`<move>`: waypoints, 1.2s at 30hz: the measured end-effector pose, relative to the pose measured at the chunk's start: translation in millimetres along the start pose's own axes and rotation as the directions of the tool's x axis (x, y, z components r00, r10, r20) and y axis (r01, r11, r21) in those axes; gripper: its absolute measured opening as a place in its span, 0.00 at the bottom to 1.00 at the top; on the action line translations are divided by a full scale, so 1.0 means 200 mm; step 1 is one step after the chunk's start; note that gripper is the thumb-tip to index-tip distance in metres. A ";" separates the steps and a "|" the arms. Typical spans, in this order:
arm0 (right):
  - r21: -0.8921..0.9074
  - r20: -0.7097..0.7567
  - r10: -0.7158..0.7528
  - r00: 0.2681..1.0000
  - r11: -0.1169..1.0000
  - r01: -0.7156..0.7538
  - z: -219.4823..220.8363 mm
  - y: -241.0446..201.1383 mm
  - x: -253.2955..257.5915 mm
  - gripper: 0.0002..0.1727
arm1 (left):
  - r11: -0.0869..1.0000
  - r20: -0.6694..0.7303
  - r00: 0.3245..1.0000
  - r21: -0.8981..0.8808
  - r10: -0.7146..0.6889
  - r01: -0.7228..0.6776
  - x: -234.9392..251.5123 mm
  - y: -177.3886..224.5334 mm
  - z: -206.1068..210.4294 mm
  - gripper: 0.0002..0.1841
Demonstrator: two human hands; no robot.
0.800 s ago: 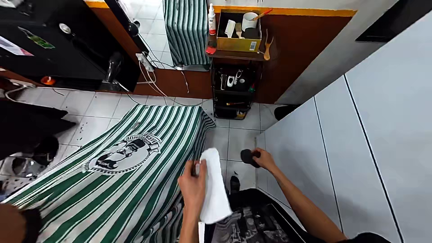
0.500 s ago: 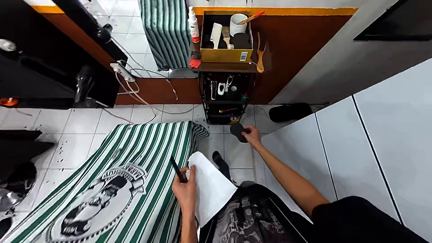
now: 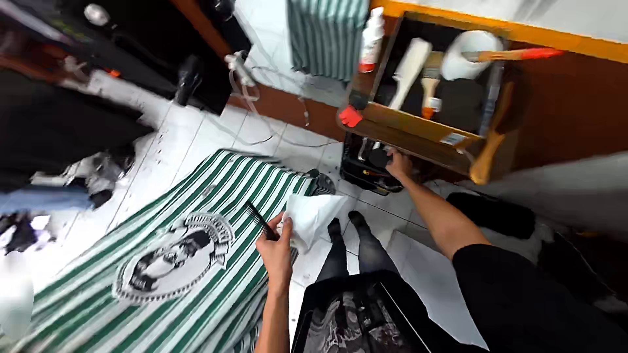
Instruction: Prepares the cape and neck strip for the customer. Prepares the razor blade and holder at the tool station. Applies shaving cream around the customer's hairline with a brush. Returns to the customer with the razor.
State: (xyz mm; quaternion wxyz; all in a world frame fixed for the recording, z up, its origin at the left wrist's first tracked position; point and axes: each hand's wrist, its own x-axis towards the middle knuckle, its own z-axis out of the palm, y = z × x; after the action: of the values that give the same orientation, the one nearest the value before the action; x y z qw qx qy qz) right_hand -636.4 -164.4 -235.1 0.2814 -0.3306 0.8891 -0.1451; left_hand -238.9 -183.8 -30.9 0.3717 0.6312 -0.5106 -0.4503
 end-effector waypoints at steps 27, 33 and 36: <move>0.811 0.548 -0.832 -0.082 0.505 0.294 -0.02 -1.26 -1.49 0.02 | 0.997 -0.437 0.897 -0.014 -0.070 0.071 -0.75 -0.21 -0.72 0.16; 0.780 0.523 -0.847 0.091 0.519 0.350 0.11 -1.22 -1.94 0.01 | 0.872 -0.439 0.776 0.401 0.452 -0.282 -1.13 -0.32 -0.91 0.17; 0.779 0.526 -0.846 0.080 0.518 0.352 0.16 -1.22 -2.08 0.02 | 0.889 -0.342 0.837 0.330 0.427 -0.319 -1.16 -0.43 -0.91 0.19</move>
State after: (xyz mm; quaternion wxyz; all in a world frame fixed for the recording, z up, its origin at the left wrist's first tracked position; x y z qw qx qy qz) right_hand -234.5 -68.8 15.4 0.6772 -0.6227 0.2947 -0.2584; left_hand -57.6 61.8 -8.9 0.4645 0.6410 -0.5906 -0.1566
